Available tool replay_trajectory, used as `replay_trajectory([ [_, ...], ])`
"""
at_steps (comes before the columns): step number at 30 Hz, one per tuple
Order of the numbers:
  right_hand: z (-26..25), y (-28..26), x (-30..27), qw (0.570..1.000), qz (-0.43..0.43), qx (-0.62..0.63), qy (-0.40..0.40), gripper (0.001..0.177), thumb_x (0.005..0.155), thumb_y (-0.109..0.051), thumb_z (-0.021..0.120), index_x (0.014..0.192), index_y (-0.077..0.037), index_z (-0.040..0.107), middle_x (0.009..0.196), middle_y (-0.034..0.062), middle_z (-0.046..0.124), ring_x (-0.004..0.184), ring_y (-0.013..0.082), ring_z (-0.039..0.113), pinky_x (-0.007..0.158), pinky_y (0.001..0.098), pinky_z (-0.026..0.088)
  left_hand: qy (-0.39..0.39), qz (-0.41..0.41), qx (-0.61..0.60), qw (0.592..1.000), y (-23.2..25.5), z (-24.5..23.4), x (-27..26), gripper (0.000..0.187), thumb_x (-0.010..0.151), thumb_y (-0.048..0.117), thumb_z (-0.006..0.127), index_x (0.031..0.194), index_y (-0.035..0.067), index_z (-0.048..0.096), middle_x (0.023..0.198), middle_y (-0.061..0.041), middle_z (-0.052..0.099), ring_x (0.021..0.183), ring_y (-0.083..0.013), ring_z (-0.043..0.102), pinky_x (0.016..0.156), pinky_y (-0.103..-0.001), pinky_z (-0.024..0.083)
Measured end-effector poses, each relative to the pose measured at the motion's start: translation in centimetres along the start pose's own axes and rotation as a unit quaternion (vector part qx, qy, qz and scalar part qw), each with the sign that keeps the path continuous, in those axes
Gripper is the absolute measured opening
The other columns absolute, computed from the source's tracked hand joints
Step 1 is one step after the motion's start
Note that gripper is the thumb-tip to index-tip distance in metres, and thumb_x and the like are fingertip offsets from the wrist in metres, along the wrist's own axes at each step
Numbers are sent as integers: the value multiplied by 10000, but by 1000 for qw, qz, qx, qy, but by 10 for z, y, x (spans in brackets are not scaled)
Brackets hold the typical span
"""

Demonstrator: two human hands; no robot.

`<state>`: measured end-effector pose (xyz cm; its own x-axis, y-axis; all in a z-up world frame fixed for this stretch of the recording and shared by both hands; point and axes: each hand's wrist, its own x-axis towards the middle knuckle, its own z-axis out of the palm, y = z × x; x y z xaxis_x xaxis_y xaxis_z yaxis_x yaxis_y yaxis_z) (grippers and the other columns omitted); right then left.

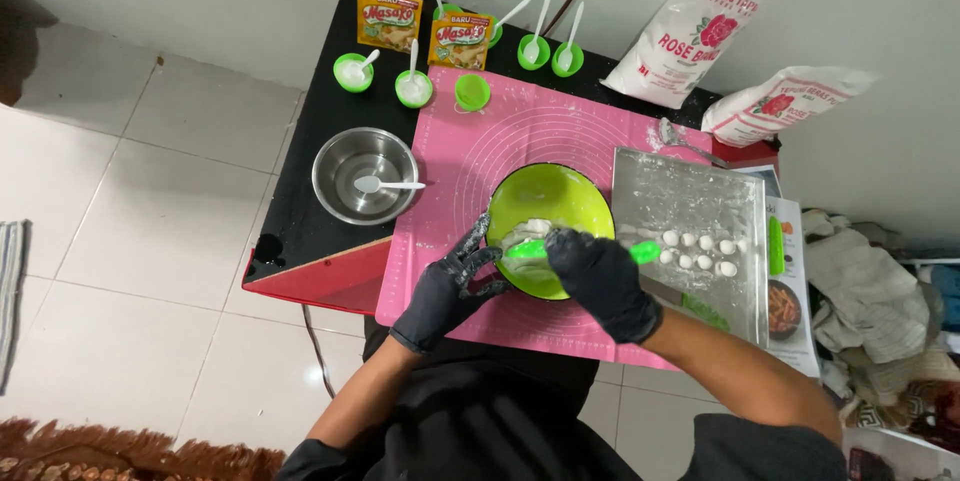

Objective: A person wearing black gloves mixes dough in a green bowl and shapes it into small balls, placing them on a metal tray.

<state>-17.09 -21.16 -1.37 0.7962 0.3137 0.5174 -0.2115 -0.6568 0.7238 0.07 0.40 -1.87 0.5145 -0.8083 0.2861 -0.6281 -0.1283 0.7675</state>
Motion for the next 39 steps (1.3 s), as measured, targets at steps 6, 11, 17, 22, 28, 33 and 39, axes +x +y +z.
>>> replay_trajectory([
  [6,-33,64,42,929,90,259,-248,149,916,-347,735,1037,-260,737,855,-14,744,789,191,747,630,379,603,19,3,21,1000,0,4,-3,445,811,518,805,1182,290,712,1471,-19,586,977,-330,723,777,-472,633],
  [11,-22,10,-19,985,42,124,-109,146,1005,-266,602,1067,-173,697,863,71,640,711,292,653,604,414,561,14,8,9,1000,5,-1,2,441,833,502,785,1203,276,705,1478,-49,579,976,-362,716,782,-489,635],
  [17,-9,27,-51,977,10,193,-91,246,977,-228,588,1201,-202,687,1118,87,664,997,291,679,742,423,593,10,1,4,1000,2,-3,3,408,822,490,803,1171,297,716,1497,10,567,1013,-317,718,799,-453,633],
  [22,-16,42,-42,968,-53,221,-101,284,948,-192,612,1221,-129,655,1147,129,620,1026,326,651,760,447,590,10,0,0,1000,4,-3,3,392,849,472,779,1179,269,714,1516,-9,548,1011,-345,711,790,-478,638],
  [28,-34,34,-15,963,-107,187,-161,196,925,-100,565,1092,-62,659,918,118,642,796,343,665,614,445,557,9,17,5,1000,5,-3,5,406,850,464,772,1194,258,709,1508,-51,556,989,-387,709,772,-510,639],
  [33,-26,77,17,881,95,319,-336,220,874,-435,737,1006,-260,725,949,-28,784,916,210,767,692,425,630,23,14,12,1000,-4,4,0,388,842,491,788,1170,294,722,1494,-12,570,998,-317,725,757,-455,639],
  [39,23,75,33,959,87,192,-191,273,910,-440,750,1135,-291,717,946,-54,741,879,180,744,689,377,606,23,14,27,999,-5,5,-1,440,810,544,798,1193,345,711,1449,-16,601,952,-293,738,728,-442,643],
])
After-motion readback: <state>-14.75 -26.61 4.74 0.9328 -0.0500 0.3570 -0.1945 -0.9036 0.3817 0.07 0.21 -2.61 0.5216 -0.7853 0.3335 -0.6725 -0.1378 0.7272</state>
